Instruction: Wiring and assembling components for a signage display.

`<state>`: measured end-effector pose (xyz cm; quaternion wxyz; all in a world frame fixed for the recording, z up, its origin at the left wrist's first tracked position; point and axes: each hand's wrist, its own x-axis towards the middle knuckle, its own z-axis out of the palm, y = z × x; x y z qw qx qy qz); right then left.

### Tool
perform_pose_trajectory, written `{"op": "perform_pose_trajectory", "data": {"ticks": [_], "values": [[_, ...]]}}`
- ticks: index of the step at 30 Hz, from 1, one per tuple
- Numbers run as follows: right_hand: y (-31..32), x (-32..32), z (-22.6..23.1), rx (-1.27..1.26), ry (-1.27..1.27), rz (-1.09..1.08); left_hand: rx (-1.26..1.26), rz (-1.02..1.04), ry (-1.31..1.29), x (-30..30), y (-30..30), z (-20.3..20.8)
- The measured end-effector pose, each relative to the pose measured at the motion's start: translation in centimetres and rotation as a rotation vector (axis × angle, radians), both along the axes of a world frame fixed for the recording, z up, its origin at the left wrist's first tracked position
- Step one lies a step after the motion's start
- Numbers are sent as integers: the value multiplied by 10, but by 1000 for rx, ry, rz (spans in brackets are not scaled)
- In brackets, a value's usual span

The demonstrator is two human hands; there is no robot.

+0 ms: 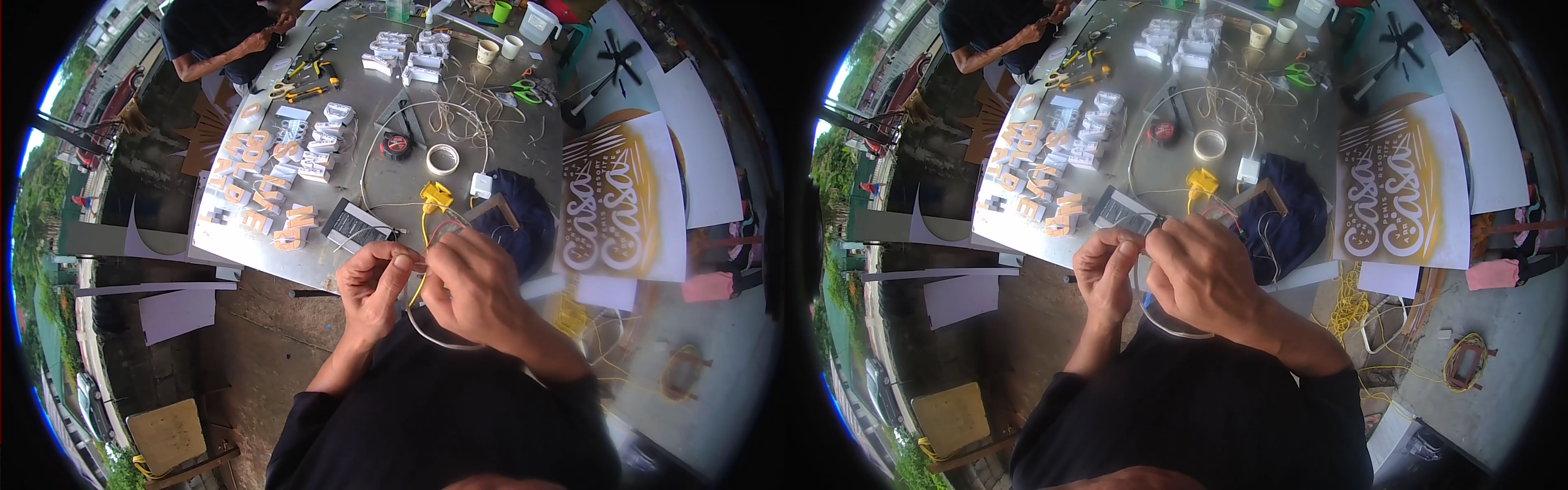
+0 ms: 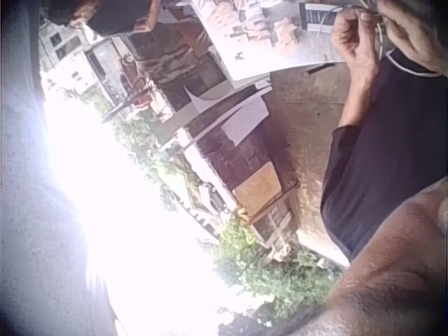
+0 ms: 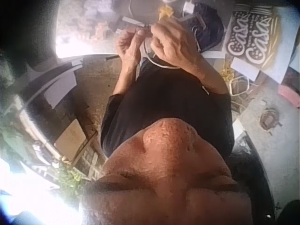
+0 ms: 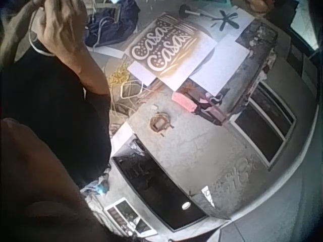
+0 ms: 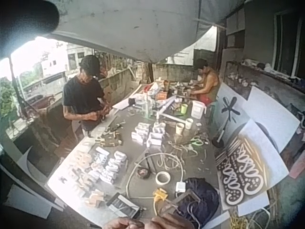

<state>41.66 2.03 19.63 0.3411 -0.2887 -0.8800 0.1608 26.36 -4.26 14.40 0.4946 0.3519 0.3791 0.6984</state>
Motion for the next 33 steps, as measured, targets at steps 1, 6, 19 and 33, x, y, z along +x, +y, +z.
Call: {"op": "perform_pose_trajectory", "data": {"ticks": [1, 6, 19, 33], "values": [[1, 1, 1, -6, -1, -12, -25, -28, 90, -4, 0, 2], [6, 7, 10, -95, 62, 6, -155, -88, 175, -9, -5, 10], [1, 5, -9, -638, 381, 105, -222, -227, -147, -10, -6, 6], [-2, 5, -38, -873, 556, 69, -166, -130, -217, -1, -3, -5]]}}
